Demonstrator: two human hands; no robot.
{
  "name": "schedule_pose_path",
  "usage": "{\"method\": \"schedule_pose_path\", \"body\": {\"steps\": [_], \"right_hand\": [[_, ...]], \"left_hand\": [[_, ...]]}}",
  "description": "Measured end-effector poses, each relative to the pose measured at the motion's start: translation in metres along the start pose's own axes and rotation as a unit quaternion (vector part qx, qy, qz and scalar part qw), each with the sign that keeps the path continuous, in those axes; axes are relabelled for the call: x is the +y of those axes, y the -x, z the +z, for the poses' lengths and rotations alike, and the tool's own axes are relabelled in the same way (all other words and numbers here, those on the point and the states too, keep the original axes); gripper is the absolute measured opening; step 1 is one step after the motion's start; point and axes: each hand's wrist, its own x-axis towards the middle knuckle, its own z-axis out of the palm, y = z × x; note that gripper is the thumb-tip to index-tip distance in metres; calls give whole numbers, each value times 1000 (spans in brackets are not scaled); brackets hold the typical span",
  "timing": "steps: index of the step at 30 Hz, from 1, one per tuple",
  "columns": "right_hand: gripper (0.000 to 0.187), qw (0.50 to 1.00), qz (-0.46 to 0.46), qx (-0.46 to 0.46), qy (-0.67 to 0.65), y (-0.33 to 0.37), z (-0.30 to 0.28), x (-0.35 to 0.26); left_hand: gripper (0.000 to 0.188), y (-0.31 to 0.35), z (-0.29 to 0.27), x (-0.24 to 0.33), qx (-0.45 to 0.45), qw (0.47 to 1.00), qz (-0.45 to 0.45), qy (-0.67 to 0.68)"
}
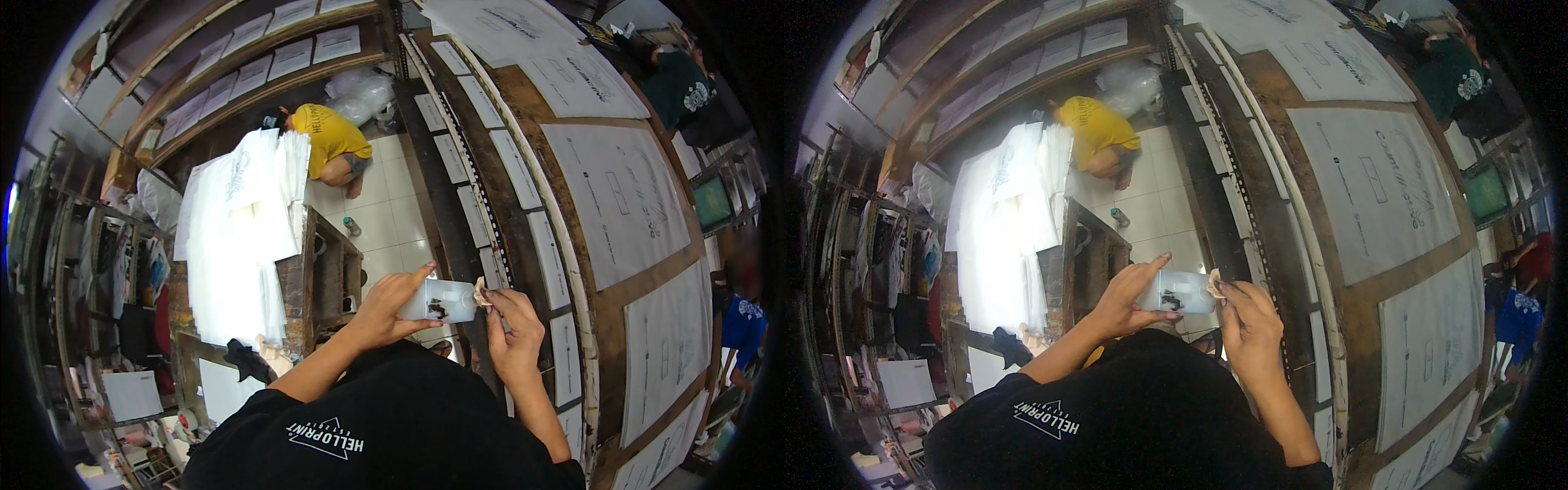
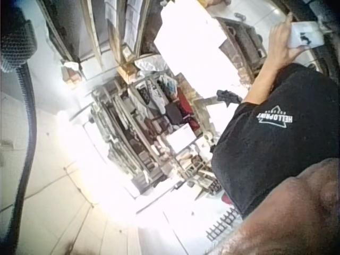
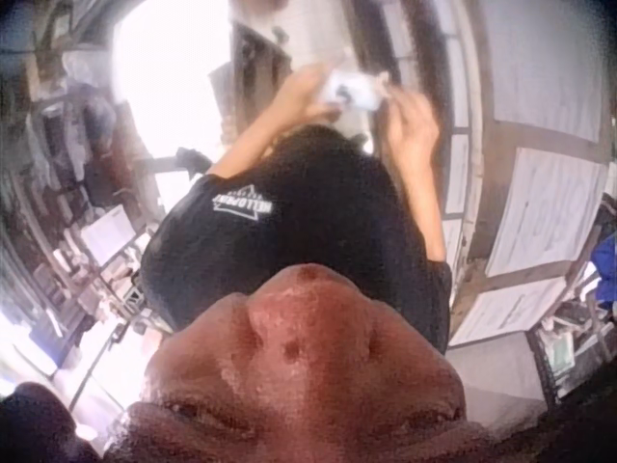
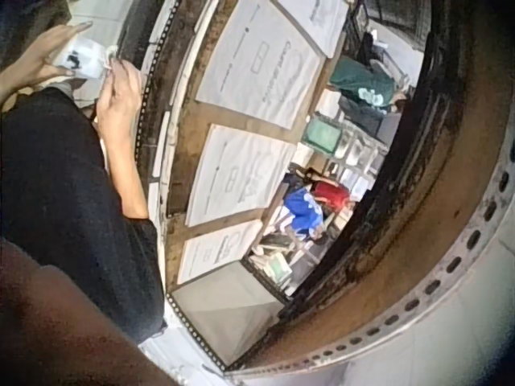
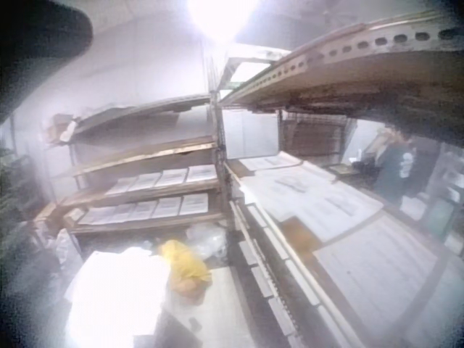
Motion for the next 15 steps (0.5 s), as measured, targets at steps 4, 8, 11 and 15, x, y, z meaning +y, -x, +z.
{"method": "schedule_pose_path", "body": {"steps": [4,8,11,15], "right_hand": [[26,1000,-2,4,3,0,3,0],[27,1000,-2,20,14,-3,2,-2],[28,1000,-18,-3,18,-6,5,1],[29,999,-10,-38,26,-12,4,-1]], "left_hand": [[102,-3,-5,3,-13,1000,-5,-8],[101,-5,-11,5,-7,1000,-11,-3],[99,-5,-13,3,0,1000,-12,-4],[97,-5,-16,2,-10,1000,-19,-5]]}}
